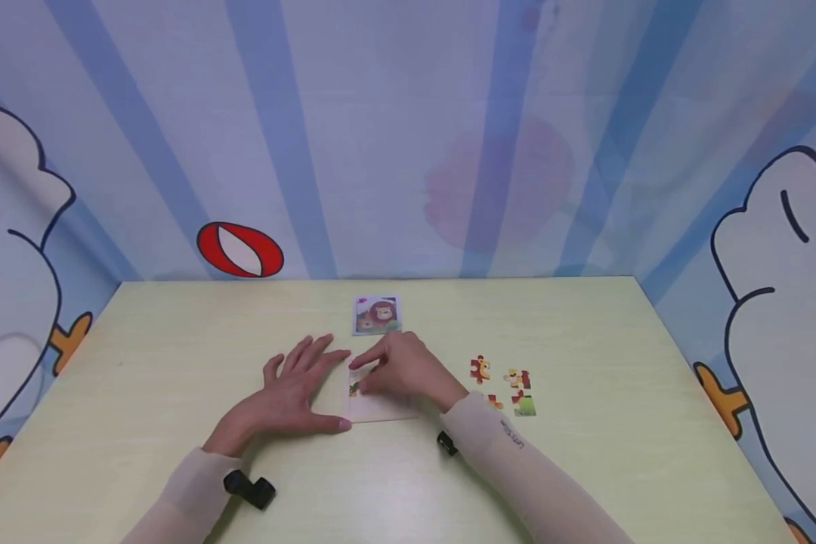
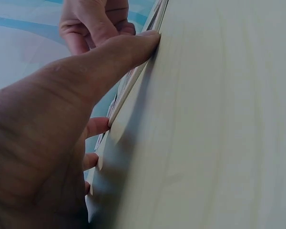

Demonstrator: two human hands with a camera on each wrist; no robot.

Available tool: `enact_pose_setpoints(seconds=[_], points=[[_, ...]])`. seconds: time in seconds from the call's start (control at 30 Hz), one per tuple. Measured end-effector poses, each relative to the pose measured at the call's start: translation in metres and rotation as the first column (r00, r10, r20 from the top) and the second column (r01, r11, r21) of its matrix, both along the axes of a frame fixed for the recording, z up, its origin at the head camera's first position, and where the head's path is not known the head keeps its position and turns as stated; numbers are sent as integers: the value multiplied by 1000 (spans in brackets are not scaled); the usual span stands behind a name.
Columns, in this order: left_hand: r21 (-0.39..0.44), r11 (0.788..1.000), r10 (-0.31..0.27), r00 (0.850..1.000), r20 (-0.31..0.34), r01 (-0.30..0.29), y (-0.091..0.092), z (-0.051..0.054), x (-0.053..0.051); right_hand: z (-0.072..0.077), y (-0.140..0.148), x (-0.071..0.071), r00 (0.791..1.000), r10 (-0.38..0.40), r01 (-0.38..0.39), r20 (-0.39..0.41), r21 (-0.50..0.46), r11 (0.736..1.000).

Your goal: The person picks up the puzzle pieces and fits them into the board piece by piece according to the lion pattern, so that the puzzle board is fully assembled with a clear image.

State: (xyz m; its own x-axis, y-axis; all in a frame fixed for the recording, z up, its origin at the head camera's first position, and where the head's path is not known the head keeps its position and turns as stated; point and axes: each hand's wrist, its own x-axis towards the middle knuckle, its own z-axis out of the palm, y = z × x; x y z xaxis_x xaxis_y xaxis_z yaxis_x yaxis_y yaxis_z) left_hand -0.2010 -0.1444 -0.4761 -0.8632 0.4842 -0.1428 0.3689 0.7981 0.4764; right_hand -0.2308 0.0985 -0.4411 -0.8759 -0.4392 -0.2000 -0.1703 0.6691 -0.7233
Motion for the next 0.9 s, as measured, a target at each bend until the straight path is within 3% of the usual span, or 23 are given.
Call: enact_pose_setpoints(seconds=[0.2,0.43,0.9], points=[[-11,1000,10,1000,11,-10,0,0,0,7,24,-6,998,-15,23,53,-159,987],[-7,1000,12,1000,10,-12,0,-2,-1,16,54,-9,998,-36,47,54,-216,975],[16,1000,13,1000,9,-13,1,1,1,17,107,-10,992,-127,125,-7,-111,986]])
